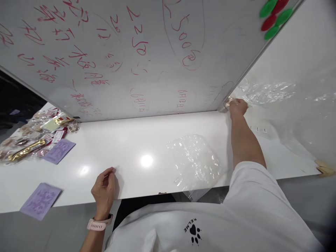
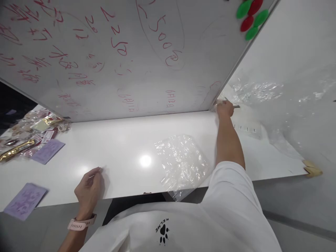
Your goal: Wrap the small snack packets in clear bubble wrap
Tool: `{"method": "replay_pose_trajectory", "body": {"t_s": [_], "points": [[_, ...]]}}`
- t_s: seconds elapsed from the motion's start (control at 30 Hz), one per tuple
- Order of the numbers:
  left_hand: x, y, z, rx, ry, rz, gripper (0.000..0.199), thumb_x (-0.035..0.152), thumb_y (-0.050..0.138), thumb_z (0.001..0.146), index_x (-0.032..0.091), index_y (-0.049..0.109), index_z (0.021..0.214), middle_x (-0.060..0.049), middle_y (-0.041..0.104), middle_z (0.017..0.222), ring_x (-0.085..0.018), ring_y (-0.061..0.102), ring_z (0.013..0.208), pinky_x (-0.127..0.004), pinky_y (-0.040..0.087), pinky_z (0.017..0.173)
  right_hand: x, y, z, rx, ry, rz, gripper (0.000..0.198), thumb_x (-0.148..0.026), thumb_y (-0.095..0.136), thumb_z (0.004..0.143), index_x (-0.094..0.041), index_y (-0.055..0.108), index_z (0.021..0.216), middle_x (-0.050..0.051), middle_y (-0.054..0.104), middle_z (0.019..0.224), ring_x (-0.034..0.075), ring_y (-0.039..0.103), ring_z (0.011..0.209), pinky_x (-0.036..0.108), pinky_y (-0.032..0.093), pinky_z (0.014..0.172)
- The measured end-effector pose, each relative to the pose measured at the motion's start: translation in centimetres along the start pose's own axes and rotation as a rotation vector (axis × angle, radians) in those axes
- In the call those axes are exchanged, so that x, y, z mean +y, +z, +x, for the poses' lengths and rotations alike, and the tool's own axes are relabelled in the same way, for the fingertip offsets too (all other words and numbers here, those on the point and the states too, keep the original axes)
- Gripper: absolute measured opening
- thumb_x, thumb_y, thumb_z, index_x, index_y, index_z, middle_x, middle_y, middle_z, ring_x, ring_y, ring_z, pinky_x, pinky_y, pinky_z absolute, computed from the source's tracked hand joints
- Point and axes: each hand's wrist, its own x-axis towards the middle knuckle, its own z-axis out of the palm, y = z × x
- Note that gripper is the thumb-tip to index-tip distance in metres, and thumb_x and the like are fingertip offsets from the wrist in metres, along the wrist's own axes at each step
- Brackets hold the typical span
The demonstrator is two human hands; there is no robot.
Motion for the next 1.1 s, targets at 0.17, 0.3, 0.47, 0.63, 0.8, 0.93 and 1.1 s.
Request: {"method": "replay_pose_trajectory", "body": {"t_s": [0.17, 0.3, 0.47, 0.63, 0.8, 0.93, 1.1], "points": [[0.7, -0.2, -0.1, -0.004, -0.011, 0.005, 0.031, 0.039, 0.058, 0.084, 0.022, 0.073, 0.105, -0.006, 0.074, 0.103, -0.022, 0.069, 0.090, -0.038, 0.055, 0.086, -1.2, -3.7, -6.6, -0.042, 0.102, -0.092, 0.068, -0.034, 0.062, 0.087, -0.009, 0.044, 0.148, 0.027, 0.039, 0.151, 0.037, 0.033, 0.138, 0.055, 0.028, 0.108], [0.5, -0.2, -0.1, -0.022, 0.027, -0.012, 0.032, 0.040, 0.059, 0.085, 0.020, 0.072, 0.106, -0.007, 0.073, 0.104, -0.021, 0.069, 0.089, -0.037, 0.055, 0.086, 0.5, -9.9, -20.3, -0.514, -0.281, 0.055, 0.052, -0.053, 0.045, 0.097, -0.031, 0.051, 0.144, 0.009, 0.044, 0.153, 0.033, 0.035, 0.144, 0.059, 0.031, 0.113], [-0.3, -0.1, 0.0, -0.051, 0.096, -0.039, 0.031, 0.038, 0.056, 0.087, 0.019, 0.072, 0.107, -0.008, 0.072, 0.108, -0.021, 0.068, 0.093, -0.035, 0.054, 0.087, 0.4, -11.4, -36.3, -0.610, -0.449, -0.084, 0.069, -0.066, 0.043, 0.093, -0.036, 0.036, 0.154, 0.011, 0.025, 0.164, 0.039, 0.020, 0.151, 0.069, 0.022, 0.114], [-0.4, -0.2, 0.2, -0.097, 0.122, -0.073, 0.030, 0.034, 0.055, 0.086, 0.019, 0.071, 0.106, -0.008, 0.070, 0.108, -0.021, 0.066, 0.095, -0.037, 0.053, 0.090, -6.7, -6.2, -40.3, -0.576, -0.542, -0.101, 0.075, -0.067, 0.036, 0.096, -0.029, 0.024, 0.160, 0.014, 0.019, 0.166, 0.037, 0.009, 0.154, 0.067, 0.016, 0.118], [0.8, -1.0, 0.6, -0.239, -0.065, -0.316, 0.031, 0.031, 0.062, 0.085, 0.020, 0.065, 0.114, -0.010, 0.068, 0.118, -0.021, 0.063, 0.109, -0.038, 0.047, 0.101, -14.9, -2.4, -41.5, -0.789, -0.773, -0.014, 0.084, -0.074, 0.032, 0.094, -0.022, 0.029, 0.159, 0.015, 0.013, 0.167, 0.032, 0.004, 0.155, 0.058, 0.010, 0.123], [2.6, -1.4, 1.7, -0.343, -0.332, -0.688, 0.060, 0.028, 0.076, 0.078, 0.027, 0.048, 0.131, -0.011, 0.057, 0.135, -0.018, 0.064, 0.109, -0.033, 0.051, 0.094, -18.2, -1.4, -43.3, -0.864, -0.900, 0.044, 0.079, -0.073, 0.031, 0.095, -0.024, 0.034, 0.157, 0.013, 0.011, 0.167, 0.029, 0.006, 0.155, 0.054, 0.009, 0.124], [3.9, -0.3, 4.3, -0.518, -0.529, -0.776, 0.065, 0.034, 0.084, 0.072, 0.020, 0.048, 0.124, -0.004, 0.064, 0.090, -0.008, 0.055, 0.056, -0.024, 0.043, 0.057, -18.7, -1.4, -43.7, -0.875, -0.945, 0.047, 0.071, -0.068, 0.037, 0.097, -0.025, 0.041, 0.153, 0.012, 0.016, 0.167, 0.029, 0.013, 0.154, 0.053, 0.011, 0.124]]}}
